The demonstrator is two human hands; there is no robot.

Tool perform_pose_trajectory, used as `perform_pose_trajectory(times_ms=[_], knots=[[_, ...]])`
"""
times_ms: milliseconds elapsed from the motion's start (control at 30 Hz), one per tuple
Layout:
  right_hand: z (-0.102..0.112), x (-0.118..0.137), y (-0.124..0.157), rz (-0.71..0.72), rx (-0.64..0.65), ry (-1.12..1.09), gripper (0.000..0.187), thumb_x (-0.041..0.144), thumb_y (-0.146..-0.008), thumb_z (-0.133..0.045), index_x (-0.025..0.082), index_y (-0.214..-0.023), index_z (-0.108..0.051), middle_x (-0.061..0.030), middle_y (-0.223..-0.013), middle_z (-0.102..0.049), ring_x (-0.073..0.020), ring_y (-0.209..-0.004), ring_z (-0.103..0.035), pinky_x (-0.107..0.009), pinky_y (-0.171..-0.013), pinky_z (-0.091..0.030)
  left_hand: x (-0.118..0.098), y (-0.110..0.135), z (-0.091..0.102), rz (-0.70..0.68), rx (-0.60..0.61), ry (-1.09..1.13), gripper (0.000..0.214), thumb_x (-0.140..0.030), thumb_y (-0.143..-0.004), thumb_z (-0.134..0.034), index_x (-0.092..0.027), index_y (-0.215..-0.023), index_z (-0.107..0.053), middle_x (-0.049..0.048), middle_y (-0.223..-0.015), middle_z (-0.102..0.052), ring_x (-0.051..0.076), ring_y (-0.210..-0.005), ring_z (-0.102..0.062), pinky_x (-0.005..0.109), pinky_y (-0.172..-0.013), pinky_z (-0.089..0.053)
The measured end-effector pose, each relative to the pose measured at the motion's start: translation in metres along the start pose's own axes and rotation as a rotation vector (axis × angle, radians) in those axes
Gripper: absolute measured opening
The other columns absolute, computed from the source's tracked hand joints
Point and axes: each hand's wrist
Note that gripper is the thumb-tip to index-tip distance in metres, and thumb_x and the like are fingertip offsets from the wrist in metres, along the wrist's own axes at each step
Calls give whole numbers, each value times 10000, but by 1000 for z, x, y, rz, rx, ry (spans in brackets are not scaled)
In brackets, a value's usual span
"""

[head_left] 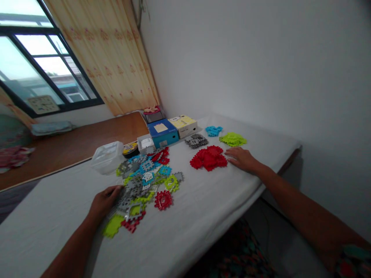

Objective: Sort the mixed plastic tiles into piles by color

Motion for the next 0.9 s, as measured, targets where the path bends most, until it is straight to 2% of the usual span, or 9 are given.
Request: perform_pose_trajectory(times_ms=[100,267,367,467,533,633,767,900], knots=[[-4,-2,1,0,54,-22,339,378,-913,-510,235,-1177,-668,-100,-1256,-647,-259,-1178,-554,-469,-970,-447,-8,1,5,13,49,45,574,-674,-642,-581,-200,-907,-768,74,-981,-769,302,-962,-696,350,-852,-548],[-6,-18,10,-66,23,-12,331,369,-917,-491,222,-1147,-680,-104,-1230,-659,-263,-1148,-569,-454,-947,-473,-10,-2,13,-35,126,64,543,-684,-512,-671,-251,-822,-774,51,-939,-774,314,-938,-693,367,-826,-559],[-4,-17,10,-110,-36,42,340,417,-911,-507,238,-1139,-685,-96,-1237,-657,-288,-1176,-552,-483,-957,-462,-7,0,14,11,116,111,557,-676,-546,-651,-239,-871,-770,52,-866,-773,280,-820,-706,339,-719,-574],[5,8,-5,-125,-138,69,350,425,-915,-502,230,-1146,-679,-105,-1231,-657,-305,-1179,-545,-511,-962,-448,-9,4,13,83,9,147,579,-642,-635,-588,-189,-956,-753,74,-846,-766,248,-735,-698,305,-614,-559],[14,37,-23,-42,-164,28,342,395,-925,-491,219,-1157,-671,-110,-1218,-661,-290,-1156,-560,-500,-977,-439,-12,6,10,111,-89,139,553,-601,-680,-553,-173,-970,-746,75,-822,-763,247,-743,-698,298,-605,-551],[27,79,-52,119,-111,-34,328,354,-916,-514,216,-1174,-661,-108,-1205,-665,-271,-1130,-575,-475,-997,-432,-13,9,6,114,-176,155,522,-563,-720,-522,-167,-981,-740,71,-812,-762,253,-789,-703,303,-648,-554],[32,110,-80,185,28,-35,391,379,-828,-634,220,-1185,-656,-117,-1224,-649,-300,-1135,-568,-490,-986,-440,-7,14,2,75,-126,218,542,-595,-728,-538,-166,-995,-734,67,-835,-765,257,-823,-703,311,-678,-554],[20,141,-98,294,91,-159,374,364,-869,-581,221,-1211,-634,-113,-1241,-636,-271,-1147,-569,-472,-996,-441,-3,16,-3,8,-98,254,548,-617,-732,-531,-159,-949,-739,69,-865,-767,252,-839,-695,326,-747,-548]])
Point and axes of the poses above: each hand's wrist, its own y-axis away from the middle knuckle, its own z-axis out of the back of the hand, x = y × z
